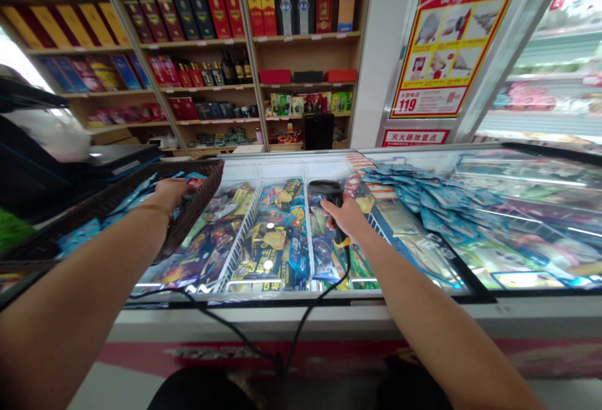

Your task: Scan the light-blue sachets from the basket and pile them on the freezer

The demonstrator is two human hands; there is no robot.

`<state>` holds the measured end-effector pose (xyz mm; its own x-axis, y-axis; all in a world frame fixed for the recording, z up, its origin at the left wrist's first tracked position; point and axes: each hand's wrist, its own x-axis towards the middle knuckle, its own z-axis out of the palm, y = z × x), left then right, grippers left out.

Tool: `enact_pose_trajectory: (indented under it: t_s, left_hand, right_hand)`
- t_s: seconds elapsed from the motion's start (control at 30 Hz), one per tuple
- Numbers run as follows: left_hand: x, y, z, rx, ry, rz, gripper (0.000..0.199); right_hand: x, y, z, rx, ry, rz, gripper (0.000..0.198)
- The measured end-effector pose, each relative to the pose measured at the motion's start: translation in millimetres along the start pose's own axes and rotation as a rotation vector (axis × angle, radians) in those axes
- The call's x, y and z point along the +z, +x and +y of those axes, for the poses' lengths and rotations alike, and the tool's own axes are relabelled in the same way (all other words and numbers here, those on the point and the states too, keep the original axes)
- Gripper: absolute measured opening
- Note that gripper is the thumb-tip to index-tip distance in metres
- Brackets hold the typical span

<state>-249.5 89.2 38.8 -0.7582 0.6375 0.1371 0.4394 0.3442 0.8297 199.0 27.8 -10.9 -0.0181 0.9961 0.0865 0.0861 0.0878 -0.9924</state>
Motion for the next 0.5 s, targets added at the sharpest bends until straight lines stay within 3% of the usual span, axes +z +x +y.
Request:
enact_pose_trajectory:
  t_s: [0.13,0.23,0.3,0.37,0.5]
  left_hand:
    - [-5.5,-15.3,9.8,-0.109,-0.188,0.1,0.039]
    - [-14.8,-26.1,31.4,-0.094,-0.451,0.203,0.044]
    - [-18.8,-33.2,48.3,-0.025,-0.615,0.207,0.047]
    - [-16.6,-43.4,62.0,0.057,-0.695,0.063,0.045]
    - [11.7,-77.0,69.0,0.072,-0.599,-0.443,0.042]
  right_hand:
    - [-0.1,-0.2,-1.0,-0.005,0.011,-0.003,0.022]
    - [-0.3,0.5,-0.8,-0.002,0.031,-0.006,0.023]
    - [-0.6,1.7,0.1,-0.002,0.039,-0.009,0.024]
    - [-1.2,3.3,1.5,-0.008,0.037,-0.002,0.025]
    - [-3.3,5.3,3.4,-0.011,0.02,0.003,0.024]
